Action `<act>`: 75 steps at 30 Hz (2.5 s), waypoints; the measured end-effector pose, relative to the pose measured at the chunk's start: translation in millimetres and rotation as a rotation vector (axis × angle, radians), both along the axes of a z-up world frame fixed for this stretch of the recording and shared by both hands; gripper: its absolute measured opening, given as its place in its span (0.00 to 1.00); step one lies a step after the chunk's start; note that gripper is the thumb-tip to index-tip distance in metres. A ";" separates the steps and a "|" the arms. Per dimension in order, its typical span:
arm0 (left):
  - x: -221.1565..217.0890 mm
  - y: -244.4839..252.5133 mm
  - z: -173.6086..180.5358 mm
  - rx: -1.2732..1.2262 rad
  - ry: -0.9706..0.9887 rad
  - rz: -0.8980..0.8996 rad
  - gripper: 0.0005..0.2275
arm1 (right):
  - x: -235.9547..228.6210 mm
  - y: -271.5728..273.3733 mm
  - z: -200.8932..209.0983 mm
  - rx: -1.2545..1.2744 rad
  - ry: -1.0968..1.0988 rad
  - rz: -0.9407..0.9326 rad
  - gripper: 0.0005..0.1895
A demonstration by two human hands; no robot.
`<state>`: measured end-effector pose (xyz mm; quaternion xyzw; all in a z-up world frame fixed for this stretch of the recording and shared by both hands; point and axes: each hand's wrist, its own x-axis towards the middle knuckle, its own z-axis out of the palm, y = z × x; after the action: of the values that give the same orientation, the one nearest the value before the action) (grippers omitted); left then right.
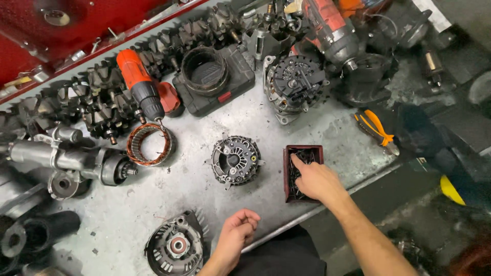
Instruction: The person handles two alternator halves on a workbench, then retrieves a red box of screws from a wall rack. They pour the screws onto the table, select a few, and insert them into the alternator housing by hand.
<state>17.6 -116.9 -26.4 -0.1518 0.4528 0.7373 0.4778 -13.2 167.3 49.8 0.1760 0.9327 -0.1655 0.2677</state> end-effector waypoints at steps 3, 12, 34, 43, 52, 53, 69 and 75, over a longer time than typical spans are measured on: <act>-3.8 2.8 1.6 -0.008 0.061 -0.036 0.12 | 15.8 17.7 -33.5 0.021 0.000 0.039 0.31; -8.7 -4.3 7.5 -0.057 0.068 -0.008 0.11 | -12.8 12.3 -18.6 -0.019 0.009 0.021 0.34; 0.1 -5.5 1.9 0.012 0.041 -0.014 0.09 | -4.3 19.6 -18.1 -0.054 0.060 0.110 0.28; 0.0 -6.9 5.3 0.020 0.031 0.013 0.08 | 1.2 10.7 -30.5 -0.016 0.187 0.119 0.21; 3.6 -8.8 -0.4 0.024 0.074 -0.017 0.08 | 1.7 13.3 -22.2 -0.036 0.125 0.276 0.16; 4.3 -9.7 0.1 0.024 0.066 -0.016 0.08 | 4.1 13.1 -25.7 -0.036 0.138 0.275 0.16; -15.3 82.1 15.1 -0.525 1.028 -0.351 0.16 | 26.9 35.7 -11.2 0.014 0.595 -0.290 0.22; -19.3 110.1 -0.7 -0.747 1.120 -0.579 0.15 | 72.7 39.7 -43.8 0.085 0.669 -0.334 0.34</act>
<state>-1.7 -6.9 -27.2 0.2208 0.8725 0.3450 0.2666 59.5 207.0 6.0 0.2729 0.9331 -0.2163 -0.0902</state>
